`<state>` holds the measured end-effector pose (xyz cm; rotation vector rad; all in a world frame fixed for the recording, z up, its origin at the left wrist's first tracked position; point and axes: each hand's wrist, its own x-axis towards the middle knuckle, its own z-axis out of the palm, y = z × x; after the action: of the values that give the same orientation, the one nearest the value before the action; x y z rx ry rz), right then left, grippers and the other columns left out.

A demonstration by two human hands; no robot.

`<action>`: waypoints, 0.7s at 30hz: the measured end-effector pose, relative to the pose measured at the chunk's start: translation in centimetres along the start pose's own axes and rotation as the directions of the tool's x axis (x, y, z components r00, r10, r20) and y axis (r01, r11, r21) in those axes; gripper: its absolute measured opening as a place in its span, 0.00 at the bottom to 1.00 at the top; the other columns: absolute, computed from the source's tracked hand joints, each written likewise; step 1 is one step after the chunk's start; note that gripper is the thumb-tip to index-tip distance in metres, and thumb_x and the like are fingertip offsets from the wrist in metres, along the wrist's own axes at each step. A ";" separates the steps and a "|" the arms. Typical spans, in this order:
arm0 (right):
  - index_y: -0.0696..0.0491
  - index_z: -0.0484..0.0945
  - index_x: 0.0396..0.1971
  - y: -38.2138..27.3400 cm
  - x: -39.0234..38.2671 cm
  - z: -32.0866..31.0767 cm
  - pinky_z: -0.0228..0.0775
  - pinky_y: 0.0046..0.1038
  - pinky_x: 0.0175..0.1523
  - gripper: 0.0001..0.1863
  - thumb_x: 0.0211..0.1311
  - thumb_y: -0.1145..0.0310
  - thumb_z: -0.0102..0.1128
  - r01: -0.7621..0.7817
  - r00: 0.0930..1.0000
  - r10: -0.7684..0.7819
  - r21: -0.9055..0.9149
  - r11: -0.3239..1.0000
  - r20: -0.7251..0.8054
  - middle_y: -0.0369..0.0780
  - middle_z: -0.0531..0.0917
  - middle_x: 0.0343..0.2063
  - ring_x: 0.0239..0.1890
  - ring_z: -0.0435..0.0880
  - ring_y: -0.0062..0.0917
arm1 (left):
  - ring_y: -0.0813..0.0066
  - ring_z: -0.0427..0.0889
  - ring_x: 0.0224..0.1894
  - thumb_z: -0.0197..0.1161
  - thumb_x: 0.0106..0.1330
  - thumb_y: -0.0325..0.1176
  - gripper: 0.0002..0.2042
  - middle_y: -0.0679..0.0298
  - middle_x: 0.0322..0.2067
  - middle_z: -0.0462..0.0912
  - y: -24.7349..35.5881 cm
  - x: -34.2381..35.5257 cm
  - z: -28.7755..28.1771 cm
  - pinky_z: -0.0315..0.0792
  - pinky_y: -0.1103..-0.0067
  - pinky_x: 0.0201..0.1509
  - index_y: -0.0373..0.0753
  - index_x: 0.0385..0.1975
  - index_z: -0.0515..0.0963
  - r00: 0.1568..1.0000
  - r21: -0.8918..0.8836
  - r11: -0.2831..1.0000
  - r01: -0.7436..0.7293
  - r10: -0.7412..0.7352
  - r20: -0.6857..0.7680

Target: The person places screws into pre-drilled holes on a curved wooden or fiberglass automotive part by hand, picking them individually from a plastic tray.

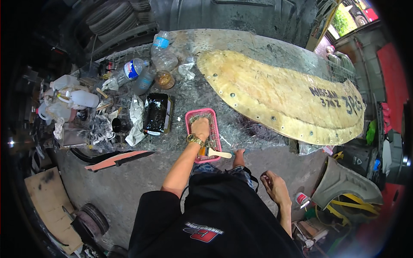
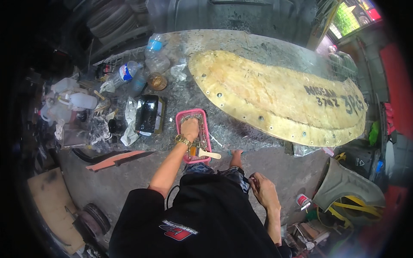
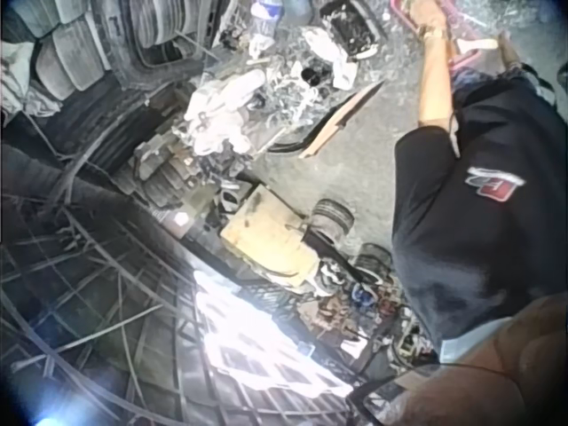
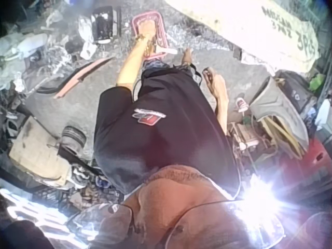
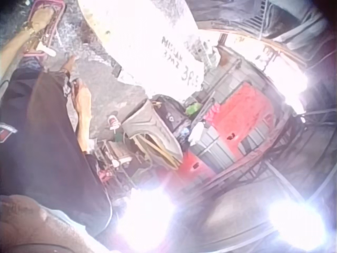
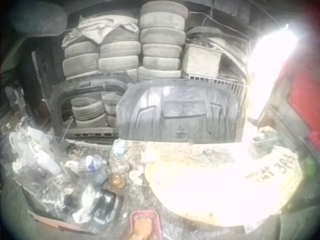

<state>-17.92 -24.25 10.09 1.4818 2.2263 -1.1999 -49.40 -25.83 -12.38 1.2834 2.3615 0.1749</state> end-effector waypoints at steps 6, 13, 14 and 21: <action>0.54 0.74 0.35 -0.2 0.8 0.7 0.69 0.40 0.37 0.08 0.63 0.65 0.54 0.019 0.999 -0.019 -0.004 1.000 0.027 0.48 0.79 0.30 0.34 0.78 0.47 | 0.51 0.83 0.36 0.53 0.55 0.27 0.09 0.47 0.31 0.82 -0.1 -0.1 -0.6 0.77 0.64 0.42 0.34 0.27 0.82 0.996 -0.108 0.990 0.090 -0.089 0.021; 0.54 0.72 0.36 -1.6 2.4 0.8 0.68 0.42 0.38 0.08 0.63 0.65 0.54 0.107 0.991 -0.105 -0.017 0.994 0.087 0.49 0.79 0.30 0.35 0.78 0.47 | 0.50 0.82 0.35 0.61 0.54 0.37 0.12 0.48 0.30 0.82 -0.7 -1.2 -1.7 0.74 0.62 0.41 0.32 0.29 0.78 0.991 -0.262 0.959 0.107 -0.125 -0.053; 0.55 0.72 0.36 -1.7 2.6 0.9 0.68 0.43 0.38 0.09 0.63 0.65 0.54 0.120 0.987 -0.115 -0.036 0.992 0.115 0.49 0.79 0.30 0.35 0.78 0.48 | 0.50 0.82 0.35 0.61 0.54 0.37 0.12 0.48 0.30 0.82 -0.4 -1.8 -2.7 0.74 0.62 0.41 0.32 0.29 0.78 0.992 -0.269 0.958 0.100 -0.118 -0.050; 0.57 0.71 0.34 -3.9 9.7 2.5 0.68 0.41 0.35 0.10 0.63 0.64 0.53 0.496 0.861 -0.464 -0.139 0.857 0.207 0.50 0.77 0.26 0.31 0.77 0.47 | 0.79 0.75 0.24 0.62 0.60 0.28 0.05 0.66 0.24 0.77 -2.8 -7.4 -4.4 0.68 0.81 0.29 0.35 0.30 0.73 0.976 -0.926 0.374 0.055 -0.216 -0.029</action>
<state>-26.42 -20.15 4.87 0.7349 2.5880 -1.1412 -50.02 -33.06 -6.95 0.4738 1.8486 1.3782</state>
